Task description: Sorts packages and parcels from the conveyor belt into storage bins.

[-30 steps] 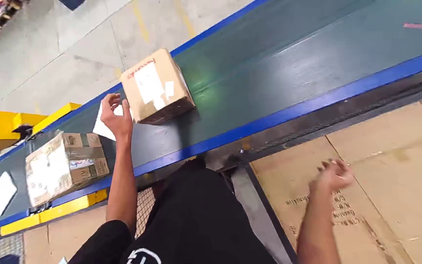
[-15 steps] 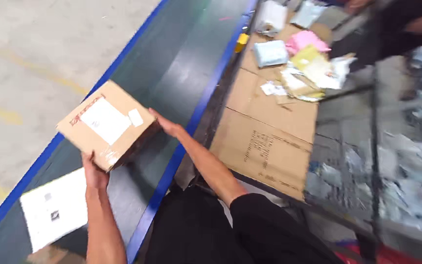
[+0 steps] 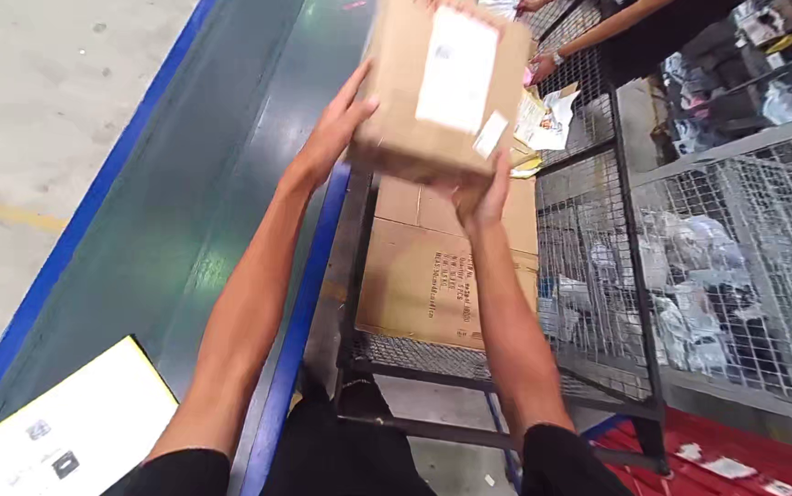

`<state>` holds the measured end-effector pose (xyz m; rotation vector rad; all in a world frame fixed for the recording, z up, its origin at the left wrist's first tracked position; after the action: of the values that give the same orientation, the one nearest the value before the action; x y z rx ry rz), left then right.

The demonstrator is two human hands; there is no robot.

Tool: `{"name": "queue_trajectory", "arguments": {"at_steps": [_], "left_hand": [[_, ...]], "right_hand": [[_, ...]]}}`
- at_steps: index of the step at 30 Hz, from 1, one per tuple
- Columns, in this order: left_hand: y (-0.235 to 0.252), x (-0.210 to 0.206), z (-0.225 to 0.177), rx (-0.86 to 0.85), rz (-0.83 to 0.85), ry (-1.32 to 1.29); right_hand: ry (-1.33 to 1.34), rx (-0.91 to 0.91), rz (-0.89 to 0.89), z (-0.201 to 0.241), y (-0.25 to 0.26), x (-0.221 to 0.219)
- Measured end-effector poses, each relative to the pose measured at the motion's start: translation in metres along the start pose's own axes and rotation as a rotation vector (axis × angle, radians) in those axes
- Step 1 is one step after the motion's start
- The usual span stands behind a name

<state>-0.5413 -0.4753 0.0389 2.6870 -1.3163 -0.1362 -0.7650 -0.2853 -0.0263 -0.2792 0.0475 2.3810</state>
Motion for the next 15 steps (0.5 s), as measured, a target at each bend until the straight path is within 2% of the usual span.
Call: {"name": "queue_trajectory", "arguments": {"at_steps": [2, 4, 6, 7, 9, 12, 14, 15], "left_hand": [[0.058, -0.023, -0.019, -0.127, 0.099, -0.053], [0.066, -0.041, -0.014, -0.192, 0.147, 0.067], [0.045, -0.028, 0.014, -0.224, 0.075, 0.383], [0.02, -0.009, 0.034, -0.181, -0.006, 0.555], [-0.054, 0.058, 0.077, 0.049, -0.225, 0.833], [-0.218, 0.172, 0.106, 0.534, -0.688, 1.087], [-0.312, 0.222, 0.105, 0.903, -1.036, 1.084], [-0.345, 0.235, 0.108, 1.072, -1.16, 0.976]], "right_hand": [[0.062, 0.067, -0.143, 0.019, 0.092, 0.019], [0.1, 0.118, -0.19, 0.015, 0.147, 0.041], [0.016, 0.134, -0.135, 0.004, 0.16, 0.046], [-0.066, 0.117, -0.062, -0.01, 0.15, 0.044], [-0.25, 0.056, 0.123, -0.046, 0.115, 0.035], [-0.39, -0.05, 0.294, -0.114, 0.056, 0.016], [-0.461, -0.078, 0.348, -0.149, 0.021, -0.016], [-0.503, -0.094, 0.403, -0.16, 0.001, -0.039]]}}
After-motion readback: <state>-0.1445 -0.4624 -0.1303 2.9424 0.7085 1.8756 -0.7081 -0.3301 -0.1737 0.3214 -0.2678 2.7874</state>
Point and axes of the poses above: each hand's wrist, its own y-axis towards the middle knuckle, its own x-axis out of the back of the hand, z = x × y, the point moved 2 cm from there along y, towards the middle knuckle, and after that the axes turned 2 degrees about -y, right-handed, at the moved point
